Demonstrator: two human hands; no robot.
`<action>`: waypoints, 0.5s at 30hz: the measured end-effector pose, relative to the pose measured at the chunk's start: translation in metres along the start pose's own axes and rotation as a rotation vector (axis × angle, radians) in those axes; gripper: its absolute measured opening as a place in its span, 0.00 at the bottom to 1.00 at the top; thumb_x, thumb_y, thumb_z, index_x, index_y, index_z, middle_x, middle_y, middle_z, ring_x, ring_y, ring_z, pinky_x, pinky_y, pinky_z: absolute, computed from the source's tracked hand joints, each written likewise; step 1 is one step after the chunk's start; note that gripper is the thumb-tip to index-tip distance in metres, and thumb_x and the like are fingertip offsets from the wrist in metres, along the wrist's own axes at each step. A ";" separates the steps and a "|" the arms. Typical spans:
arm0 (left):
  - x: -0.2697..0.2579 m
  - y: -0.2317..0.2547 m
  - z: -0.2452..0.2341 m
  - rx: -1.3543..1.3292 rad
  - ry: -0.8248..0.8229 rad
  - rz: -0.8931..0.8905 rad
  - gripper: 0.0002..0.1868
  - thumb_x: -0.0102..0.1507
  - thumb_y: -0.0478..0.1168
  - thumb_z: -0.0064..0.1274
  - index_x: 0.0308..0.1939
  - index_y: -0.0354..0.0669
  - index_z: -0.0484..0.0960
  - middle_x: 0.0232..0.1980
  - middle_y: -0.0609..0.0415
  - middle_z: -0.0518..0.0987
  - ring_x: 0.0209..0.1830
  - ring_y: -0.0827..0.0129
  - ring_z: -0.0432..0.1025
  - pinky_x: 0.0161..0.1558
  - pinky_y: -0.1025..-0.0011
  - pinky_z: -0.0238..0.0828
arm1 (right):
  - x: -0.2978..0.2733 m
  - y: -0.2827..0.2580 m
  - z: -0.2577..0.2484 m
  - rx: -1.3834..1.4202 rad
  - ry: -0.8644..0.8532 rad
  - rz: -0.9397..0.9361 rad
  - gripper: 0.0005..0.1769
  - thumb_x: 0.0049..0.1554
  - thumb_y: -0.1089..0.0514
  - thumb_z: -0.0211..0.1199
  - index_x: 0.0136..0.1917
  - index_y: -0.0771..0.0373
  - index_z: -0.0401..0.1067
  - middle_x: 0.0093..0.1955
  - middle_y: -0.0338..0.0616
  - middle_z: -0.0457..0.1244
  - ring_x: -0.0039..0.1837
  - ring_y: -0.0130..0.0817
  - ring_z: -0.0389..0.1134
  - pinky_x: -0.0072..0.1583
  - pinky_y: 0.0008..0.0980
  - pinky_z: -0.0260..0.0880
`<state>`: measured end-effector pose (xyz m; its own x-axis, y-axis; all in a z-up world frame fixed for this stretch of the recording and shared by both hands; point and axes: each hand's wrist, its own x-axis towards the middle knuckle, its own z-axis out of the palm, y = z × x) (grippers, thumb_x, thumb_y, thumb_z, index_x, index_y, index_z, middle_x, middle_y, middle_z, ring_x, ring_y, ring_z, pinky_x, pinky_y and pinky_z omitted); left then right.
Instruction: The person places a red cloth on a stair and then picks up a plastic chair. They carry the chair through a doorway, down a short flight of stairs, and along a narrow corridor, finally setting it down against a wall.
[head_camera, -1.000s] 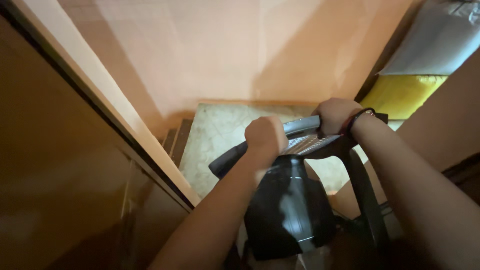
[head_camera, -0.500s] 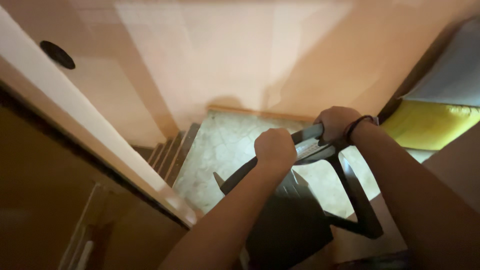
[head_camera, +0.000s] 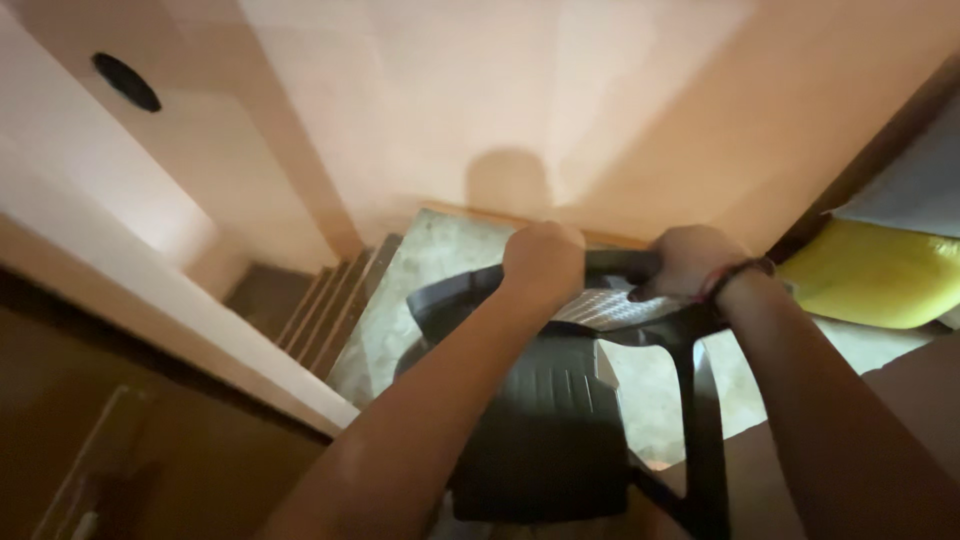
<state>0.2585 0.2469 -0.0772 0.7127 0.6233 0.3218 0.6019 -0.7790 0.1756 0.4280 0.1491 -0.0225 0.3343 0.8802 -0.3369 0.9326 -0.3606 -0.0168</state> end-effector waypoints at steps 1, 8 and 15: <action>0.008 0.002 0.002 -0.005 0.002 0.059 0.06 0.52 0.36 0.57 0.32 0.45 0.87 0.38 0.43 0.84 0.43 0.48 0.79 0.43 0.53 0.77 | -0.004 0.006 0.001 -0.005 0.022 0.033 0.32 0.43 0.31 0.73 0.55 0.49 0.82 0.53 0.49 0.72 0.58 0.48 0.73 0.62 0.43 0.72; 0.062 0.004 -0.013 0.036 -0.194 0.276 0.09 0.46 0.34 0.61 0.30 0.47 0.88 0.35 0.46 0.84 0.40 0.51 0.80 0.43 0.56 0.76 | -0.015 0.011 0.014 0.106 0.107 0.292 0.33 0.44 0.33 0.73 0.55 0.54 0.82 0.54 0.53 0.72 0.58 0.50 0.74 0.61 0.45 0.73; 0.109 -0.024 -0.028 0.099 -0.391 0.451 0.11 0.44 0.40 0.66 0.31 0.54 0.87 0.34 0.51 0.83 0.38 0.55 0.79 0.42 0.58 0.76 | 0.003 -0.022 0.018 0.117 0.154 0.386 0.32 0.46 0.32 0.72 0.54 0.57 0.82 0.55 0.55 0.71 0.59 0.51 0.73 0.62 0.45 0.72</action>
<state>0.3110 0.3318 -0.0202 0.9737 0.2266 -0.0247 0.2268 -0.9739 0.0080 0.4059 0.1543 -0.0398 0.6805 0.7063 -0.1949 0.7163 -0.6973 -0.0263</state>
